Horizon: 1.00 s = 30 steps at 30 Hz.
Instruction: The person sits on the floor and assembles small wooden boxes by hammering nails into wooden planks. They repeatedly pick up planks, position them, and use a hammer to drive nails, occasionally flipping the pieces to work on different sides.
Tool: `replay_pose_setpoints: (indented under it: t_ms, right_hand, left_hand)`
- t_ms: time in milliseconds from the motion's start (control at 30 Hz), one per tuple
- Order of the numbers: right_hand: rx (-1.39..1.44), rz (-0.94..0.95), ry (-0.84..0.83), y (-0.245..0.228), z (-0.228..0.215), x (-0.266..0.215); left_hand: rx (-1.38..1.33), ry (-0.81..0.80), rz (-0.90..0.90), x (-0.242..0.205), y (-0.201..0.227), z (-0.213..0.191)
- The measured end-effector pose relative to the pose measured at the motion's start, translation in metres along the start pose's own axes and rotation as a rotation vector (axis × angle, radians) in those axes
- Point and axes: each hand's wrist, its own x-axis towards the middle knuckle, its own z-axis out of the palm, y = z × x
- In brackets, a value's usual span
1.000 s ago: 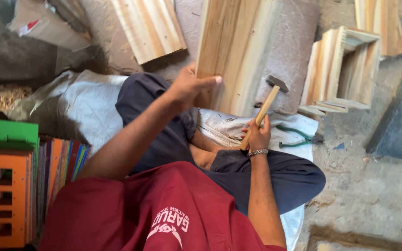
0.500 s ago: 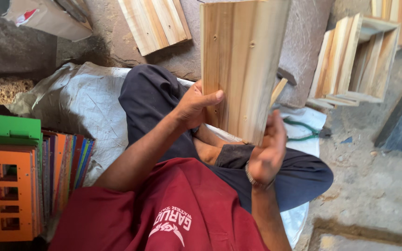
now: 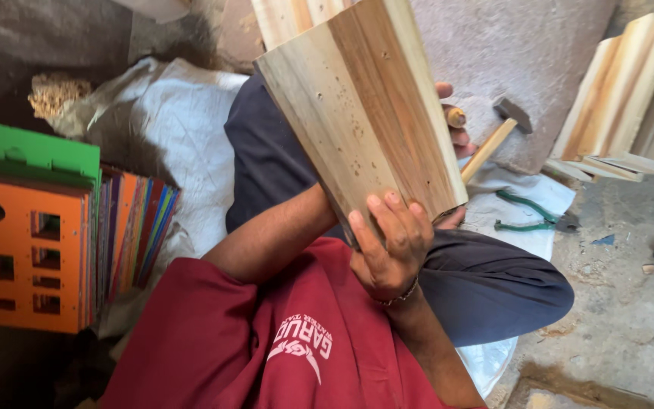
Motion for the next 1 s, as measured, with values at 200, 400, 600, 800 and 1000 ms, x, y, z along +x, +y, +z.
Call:
replay_pose_setpoints:
  t_ms: [200, 400, 600, 800, 1000]
  right_hand:
    - [-0.001, 0.018, -0.011, 0.002, 0.01, -0.018]
    - [0.011, 0.06, 0.027, 0.0, 0.019, -0.022]
    - [0.131, 0.041, -0.055, 0.007, 0.018, -0.032]
    - [-0.038, 0.359, -0.064, 0.139, -0.021, -0.058]
    - [-0.471, 0.794, 0.001, 0.337, -0.054, -0.067]
  left_hand:
    - [0.1, -0.018, 0.027, 0.0, -0.002, -0.009]
    - [0.037, 0.04, 0.002, -0.004, -0.008, -0.029]
    - [0.163, 0.258, 0.007, -0.034, 0.008, -0.021]
    - [0.231, 0.525, -0.079, -0.07, 0.035, -0.038]
    - [0.267, 0.572, -0.083, -0.097, 0.039, -0.044]
